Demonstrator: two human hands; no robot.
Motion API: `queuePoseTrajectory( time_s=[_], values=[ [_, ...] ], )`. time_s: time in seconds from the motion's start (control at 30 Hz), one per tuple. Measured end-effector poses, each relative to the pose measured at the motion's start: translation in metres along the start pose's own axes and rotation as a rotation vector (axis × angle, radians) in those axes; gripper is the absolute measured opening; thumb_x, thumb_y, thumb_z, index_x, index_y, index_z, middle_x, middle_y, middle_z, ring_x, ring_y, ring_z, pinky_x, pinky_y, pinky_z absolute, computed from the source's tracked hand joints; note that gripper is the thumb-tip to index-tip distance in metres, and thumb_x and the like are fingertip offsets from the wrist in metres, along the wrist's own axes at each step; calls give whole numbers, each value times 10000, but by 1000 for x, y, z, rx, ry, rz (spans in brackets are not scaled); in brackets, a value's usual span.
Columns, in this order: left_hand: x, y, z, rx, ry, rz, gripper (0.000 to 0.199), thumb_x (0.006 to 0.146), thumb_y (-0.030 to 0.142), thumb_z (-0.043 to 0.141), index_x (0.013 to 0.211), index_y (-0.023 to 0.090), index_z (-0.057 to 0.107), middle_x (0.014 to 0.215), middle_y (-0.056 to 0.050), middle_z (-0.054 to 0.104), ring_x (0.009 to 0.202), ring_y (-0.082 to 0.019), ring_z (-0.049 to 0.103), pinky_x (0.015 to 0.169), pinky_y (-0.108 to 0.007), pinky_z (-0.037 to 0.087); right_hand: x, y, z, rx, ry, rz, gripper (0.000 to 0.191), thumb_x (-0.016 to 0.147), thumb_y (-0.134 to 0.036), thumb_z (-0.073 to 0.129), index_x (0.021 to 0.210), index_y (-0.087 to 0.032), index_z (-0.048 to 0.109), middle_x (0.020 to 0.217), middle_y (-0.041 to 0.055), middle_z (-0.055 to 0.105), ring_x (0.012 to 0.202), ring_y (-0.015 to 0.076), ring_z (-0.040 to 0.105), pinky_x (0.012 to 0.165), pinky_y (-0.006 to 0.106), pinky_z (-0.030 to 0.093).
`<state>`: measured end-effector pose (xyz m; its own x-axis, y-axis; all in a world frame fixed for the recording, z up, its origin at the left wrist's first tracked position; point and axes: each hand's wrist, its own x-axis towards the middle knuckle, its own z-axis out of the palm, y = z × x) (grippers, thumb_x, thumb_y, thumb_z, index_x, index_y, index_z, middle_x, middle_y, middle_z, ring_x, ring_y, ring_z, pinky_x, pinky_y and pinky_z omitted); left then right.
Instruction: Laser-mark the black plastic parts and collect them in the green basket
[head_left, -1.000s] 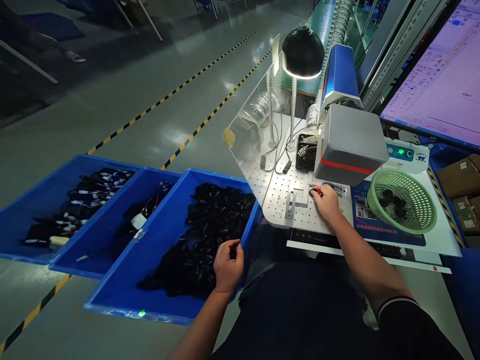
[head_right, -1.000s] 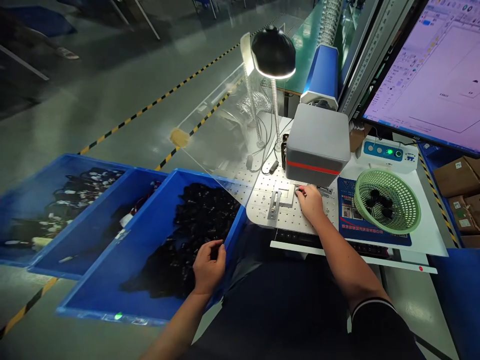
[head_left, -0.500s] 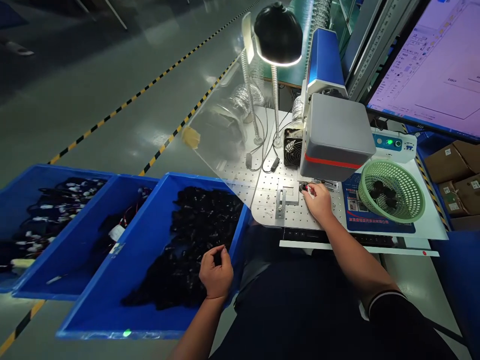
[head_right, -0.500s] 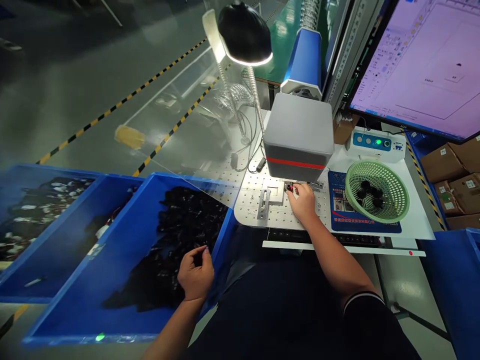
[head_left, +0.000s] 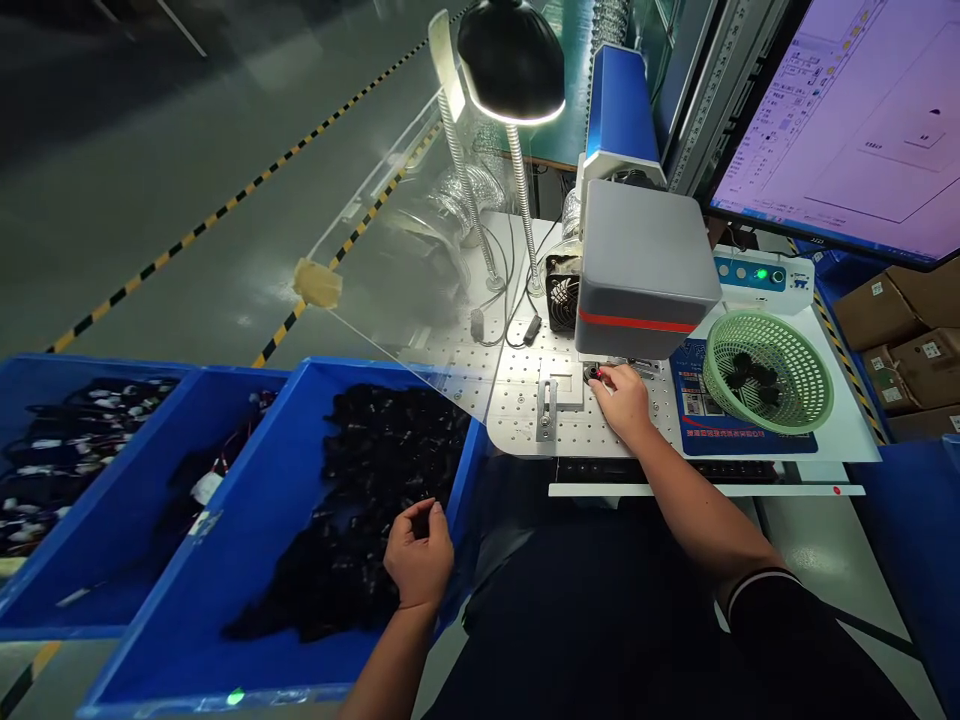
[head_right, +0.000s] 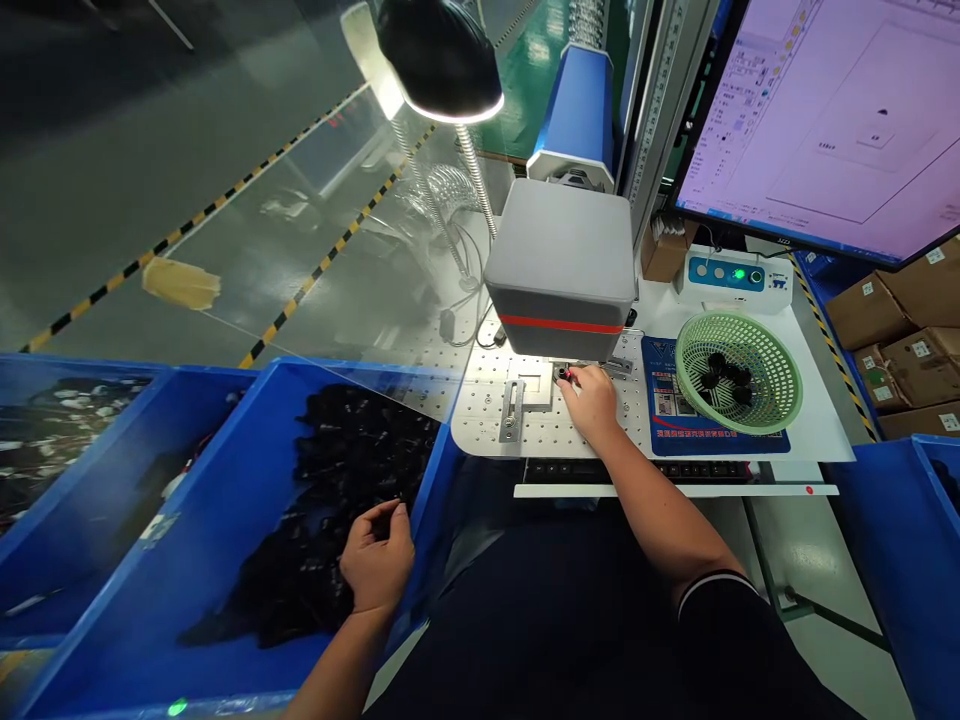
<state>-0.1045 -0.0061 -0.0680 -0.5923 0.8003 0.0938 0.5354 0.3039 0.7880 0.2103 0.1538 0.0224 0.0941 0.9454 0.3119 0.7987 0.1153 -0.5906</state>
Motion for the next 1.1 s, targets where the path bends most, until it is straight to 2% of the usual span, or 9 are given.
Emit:
queuePoseTrajectory(
  time_s=[0.33,0.53,0.67,0.77,0.9,1.0,1.1],
  values=[
    [3,-13,3,-18,-19,-16,312,835,442,575,985,179,649,910,-68,672,857,-235,633,855,-406,495,-1,0,2,5,19,-17,200,868,-283,642,1028,-196,724,891,51,656,882,220,588,796,345,471],
    [3,-11,2,6,-24,-37,308,832,446,576,977,185,649,905,-68,668,849,-239,633,864,-419,491,0,-2,1,2,-8,3,218,858,-292,643,1038,-193,715,907,57,651,890,223,589,813,357,482],
    [3,-6,0,-24,-23,-66,315,813,446,584,976,184,647,875,-58,663,808,-231,633,834,-413,500,-6,-1,-6,32,-39,32,308,840,-300,657,1122,-178,680,946,67,647,904,231,592,809,367,497],
    [4,-5,0,-48,-36,-137,327,794,450,593,977,185,646,879,-57,663,803,-231,630,819,-418,504,-28,2,-19,59,-61,27,325,849,-312,640,1146,-182,659,950,68,650,861,222,594,791,371,510],
    [8,-12,2,-159,-72,-225,357,732,371,611,1034,181,628,981,-70,663,880,-229,629,865,-425,496,-79,0,-44,92,-33,-62,219,899,-297,576,1083,-218,664,927,59,664,816,207,600,782,378,522],
    [9,-19,4,-154,-111,-229,418,689,302,610,1091,185,612,1035,-72,649,864,-215,623,845,-412,502,-119,-5,-61,90,-61,-147,179,925,-265,551,1053,-246,676,946,65,694,896,228,635,845,414,522],
    [9,-20,5,-83,-105,-180,423,704,317,621,1105,185,594,1053,-79,640,858,-217,624,834,-418,505,-146,-8,-70,76,-148,-202,207,927,-227,548,1084,-268,677,983,67,715,940,240,656,870,440,522]
  ],
)
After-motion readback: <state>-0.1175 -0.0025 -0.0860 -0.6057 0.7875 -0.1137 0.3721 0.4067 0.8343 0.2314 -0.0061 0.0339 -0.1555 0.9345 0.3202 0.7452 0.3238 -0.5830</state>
